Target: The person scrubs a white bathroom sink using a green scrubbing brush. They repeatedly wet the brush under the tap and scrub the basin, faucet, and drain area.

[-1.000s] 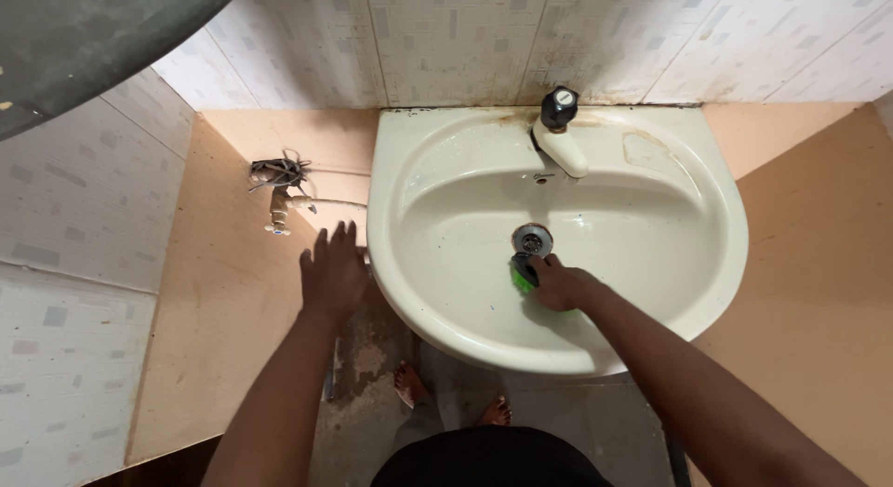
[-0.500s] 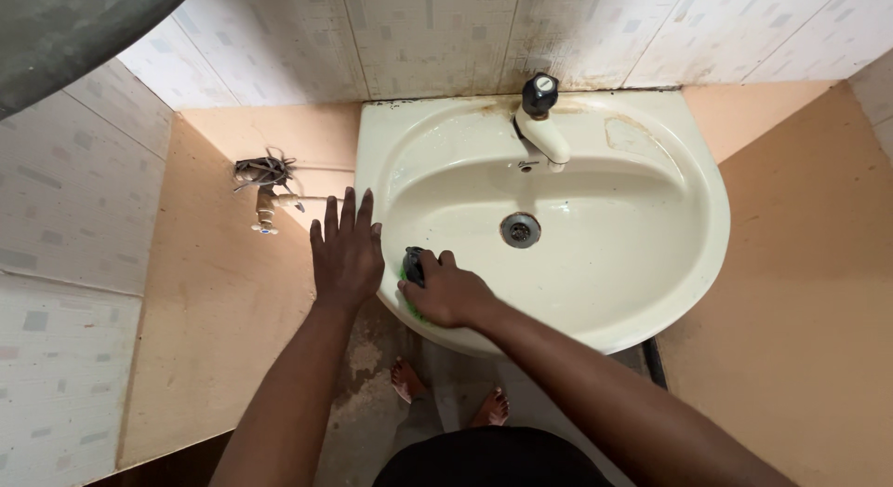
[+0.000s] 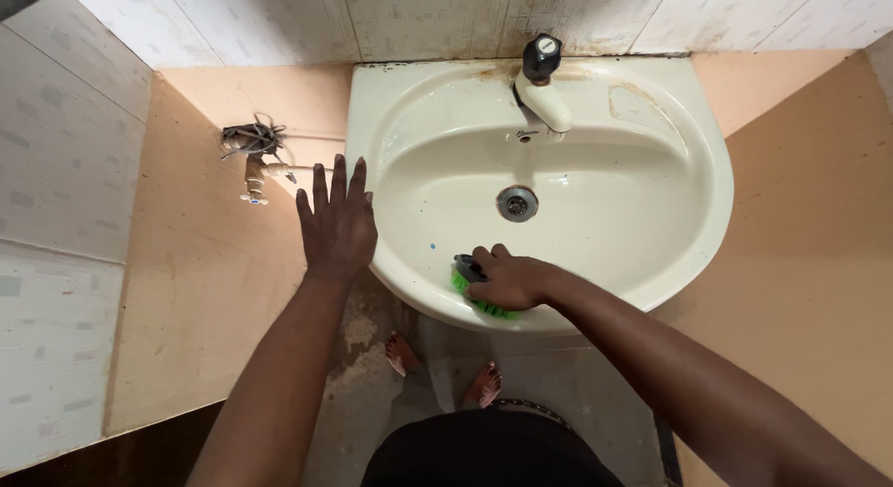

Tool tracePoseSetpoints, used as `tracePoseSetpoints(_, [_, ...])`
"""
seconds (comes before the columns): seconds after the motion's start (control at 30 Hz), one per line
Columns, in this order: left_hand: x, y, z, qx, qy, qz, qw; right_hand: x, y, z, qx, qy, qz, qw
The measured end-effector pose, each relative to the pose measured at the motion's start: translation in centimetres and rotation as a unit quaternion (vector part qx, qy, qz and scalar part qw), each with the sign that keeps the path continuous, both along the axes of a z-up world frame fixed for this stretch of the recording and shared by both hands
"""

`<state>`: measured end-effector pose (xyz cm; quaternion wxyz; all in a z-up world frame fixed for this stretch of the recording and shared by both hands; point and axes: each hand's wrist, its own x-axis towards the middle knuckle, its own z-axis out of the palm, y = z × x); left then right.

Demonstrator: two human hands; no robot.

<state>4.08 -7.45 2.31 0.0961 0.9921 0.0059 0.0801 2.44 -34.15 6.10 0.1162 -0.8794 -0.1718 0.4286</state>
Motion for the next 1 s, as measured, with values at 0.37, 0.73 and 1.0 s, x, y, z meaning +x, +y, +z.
tracePoseSetpoints(0.37, [0.3, -0.4, -0.4, 0.046, -0.001, 0.02, 0.999, 1.6, 9.0, -2.8, 0.097, -0.081, -0.065, 0.99])
tracePoseSetpoints(0.73, [0.2, 0.3, -1.1, 0.041, -0.029, -0.029, 0.998, 4.3, -12.1, -10.9, 0.068, -0.13, -0.127, 0.981])
tracePoseSetpoints(1.0, [1.3, 1.0, -0.4, 0.078, -0.066, -0.161, 0.982, 3.6, -10.1, -2.1, 0.198, 0.017, -0.501, 0.843])
